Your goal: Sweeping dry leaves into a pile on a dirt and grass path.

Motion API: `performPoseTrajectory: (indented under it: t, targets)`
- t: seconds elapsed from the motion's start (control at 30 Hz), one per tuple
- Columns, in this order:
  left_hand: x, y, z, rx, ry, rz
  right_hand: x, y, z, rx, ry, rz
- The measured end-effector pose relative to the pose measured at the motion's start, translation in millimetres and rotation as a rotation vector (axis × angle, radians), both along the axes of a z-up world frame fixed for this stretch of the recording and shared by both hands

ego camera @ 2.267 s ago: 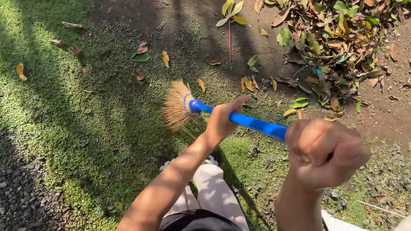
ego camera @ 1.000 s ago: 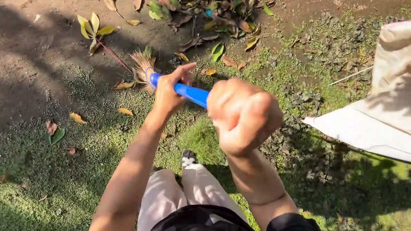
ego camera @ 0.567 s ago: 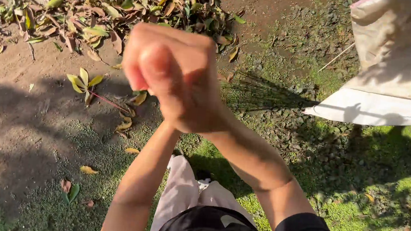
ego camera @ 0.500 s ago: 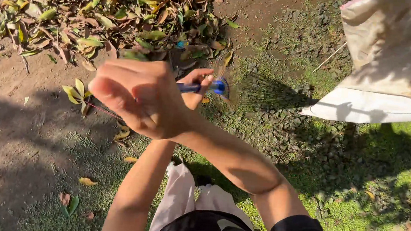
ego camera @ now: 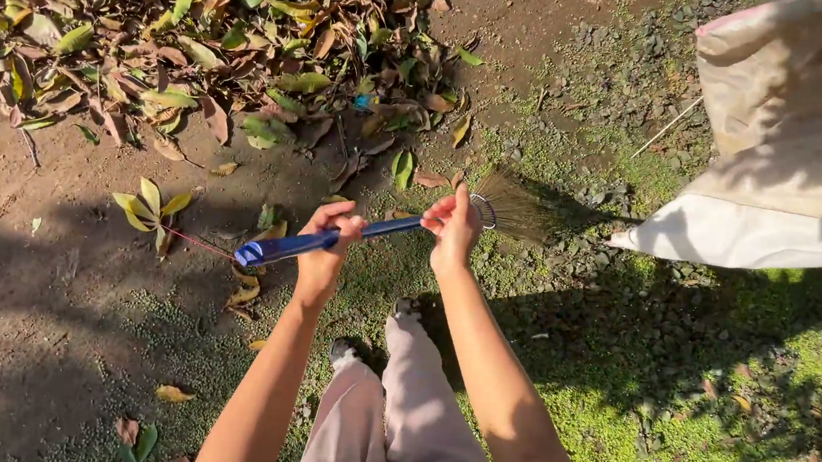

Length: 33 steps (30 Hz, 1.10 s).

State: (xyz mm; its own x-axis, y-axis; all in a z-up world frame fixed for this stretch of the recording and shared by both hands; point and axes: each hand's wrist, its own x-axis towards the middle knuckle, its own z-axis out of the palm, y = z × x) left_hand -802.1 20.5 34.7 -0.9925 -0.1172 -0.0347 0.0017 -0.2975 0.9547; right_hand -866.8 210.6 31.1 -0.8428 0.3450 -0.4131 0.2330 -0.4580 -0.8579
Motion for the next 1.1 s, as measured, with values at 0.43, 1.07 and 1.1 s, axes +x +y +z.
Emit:
performPoseTrajectory:
  t: [0.43,1.07,1.1]
  targets:
    - [-23,-13,50,0.207,0.094,0.29,-48,46,-200,-0.15,-0.548,0.047]
    - [17,-85,184,-0.006,0.374,0.613,-84,-240,-167,-0.613,-0.784,0.496]
    - [19,-89,204,-0.103,0.425,0.67,-76,-271,-191,-0.638,-0.767,0.556]
